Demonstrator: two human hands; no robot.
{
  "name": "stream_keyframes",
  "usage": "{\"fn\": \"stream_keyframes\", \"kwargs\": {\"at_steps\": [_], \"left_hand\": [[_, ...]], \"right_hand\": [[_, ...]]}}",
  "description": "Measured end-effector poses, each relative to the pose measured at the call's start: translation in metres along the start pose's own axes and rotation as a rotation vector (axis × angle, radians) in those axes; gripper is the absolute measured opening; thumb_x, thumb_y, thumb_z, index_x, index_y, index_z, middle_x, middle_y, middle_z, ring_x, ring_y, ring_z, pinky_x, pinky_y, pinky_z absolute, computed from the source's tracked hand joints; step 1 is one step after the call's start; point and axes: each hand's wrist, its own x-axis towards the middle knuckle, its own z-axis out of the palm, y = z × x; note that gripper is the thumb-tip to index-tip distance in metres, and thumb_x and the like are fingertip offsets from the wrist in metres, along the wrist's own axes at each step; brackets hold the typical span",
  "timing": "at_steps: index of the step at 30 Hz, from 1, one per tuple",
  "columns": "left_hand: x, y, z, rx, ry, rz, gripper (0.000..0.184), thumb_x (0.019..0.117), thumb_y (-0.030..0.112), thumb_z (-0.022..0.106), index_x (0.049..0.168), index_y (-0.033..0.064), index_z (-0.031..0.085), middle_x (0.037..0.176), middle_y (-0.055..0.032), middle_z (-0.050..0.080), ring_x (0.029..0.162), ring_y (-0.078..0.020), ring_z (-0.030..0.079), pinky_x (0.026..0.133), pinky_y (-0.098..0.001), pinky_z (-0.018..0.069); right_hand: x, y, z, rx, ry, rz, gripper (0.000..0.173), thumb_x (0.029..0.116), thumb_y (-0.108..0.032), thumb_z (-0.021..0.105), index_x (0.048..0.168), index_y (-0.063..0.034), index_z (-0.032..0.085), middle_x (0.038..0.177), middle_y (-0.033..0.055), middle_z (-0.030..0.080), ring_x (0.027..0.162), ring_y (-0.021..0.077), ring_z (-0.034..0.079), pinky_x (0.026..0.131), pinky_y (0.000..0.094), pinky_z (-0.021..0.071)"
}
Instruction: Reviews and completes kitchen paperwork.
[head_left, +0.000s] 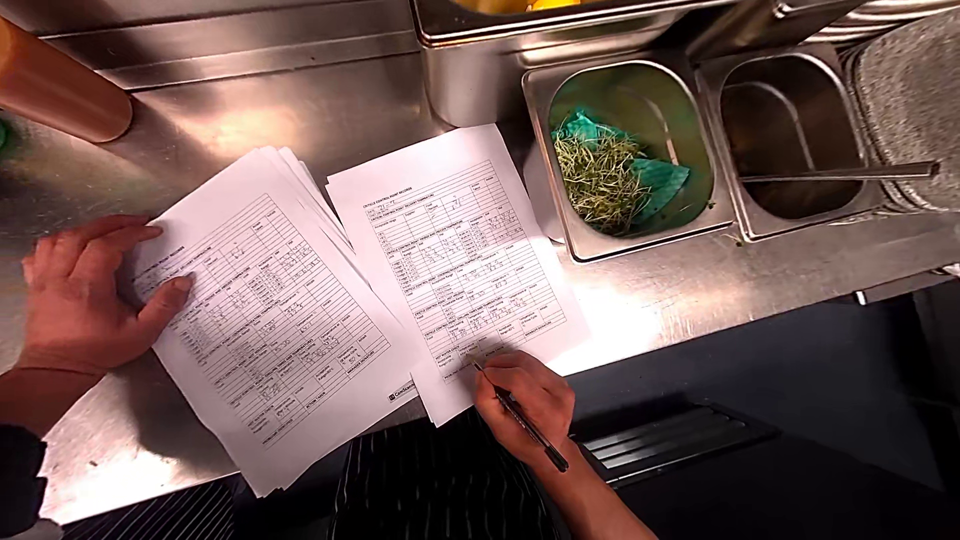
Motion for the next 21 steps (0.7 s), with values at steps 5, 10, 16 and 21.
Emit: {"fn": "stream_keyframes", "kwargs": {"at_steps": [5,10,16,21], "left_hand": [[-0.005,-0.010,0.005,0.005,0.004,-0.013,0.079,0.0903,0.066,0.048,0.142,0.0054,0.054,0.148,-0.0239,0.050,0.136,-0.0464,0.046,0.110,-0.0636,0.0334],[-0.006,-0.011,0.006,0.012,0.001,-0.039,0.080,0.0906,0.066,0.048,0.142,0.0042,0.054,0.149,-0.0230,0.049,0.137,-0.0444,0.045,0.112,-0.0622,0.0329],[-0.003,-0.009,0.004,-0.008,0.007,-0.010,0.079,0.0907,0.063,0.050,0.139,0.0009,0.055,0.146,-0.0287,0.050,0.132,-0.0507,0.047,0.108,-0.0657,0.0339],[-0.003,-0.008,0.004,-0.004,0.004,-0.010,0.079,0.0903,0.063,0.049,0.139,0.0011,0.054,0.146,-0.0278,0.050,0.133,-0.0492,0.047,0.109,-0.0642,0.0335]], "right_hand": [[-0.003,0.001,0.000,0.016,0.006,0.001,0.011,0.0868,-0.007,0.068,0.077,-0.0063,0.071,0.079,0.0043,0.073,0.074,0.0092,0.070,0.064,0.0202,0.0589],[-0.002,0.002,-0.002,0.030,0.001,0.001,0.010,0.0878,-0.008,0.068,0.079,-0.0064,0.071,0.081,0.0046,0.073,0.076,0.0096,0.071,0.066,0.0210,0.0597],[-0.001,0.001,0.000,0.009,0.020,0.013,0.009,0.0870,-0.007,0.069,0.078,-0.0062,0.071,0.080,0.0047,0.074,0.074,0.0083,0.071,0.065,0.0194,0.0589],[-0.002,0.001,-0.003,0.054,0.023,0.020,0.011,0.0875,-0.008,0.067,0.077,-0.0064,0.069,0.079,0.0046,0.073,0.075,0.0092,0.071,0.065,0.0205,0.0594]]}}
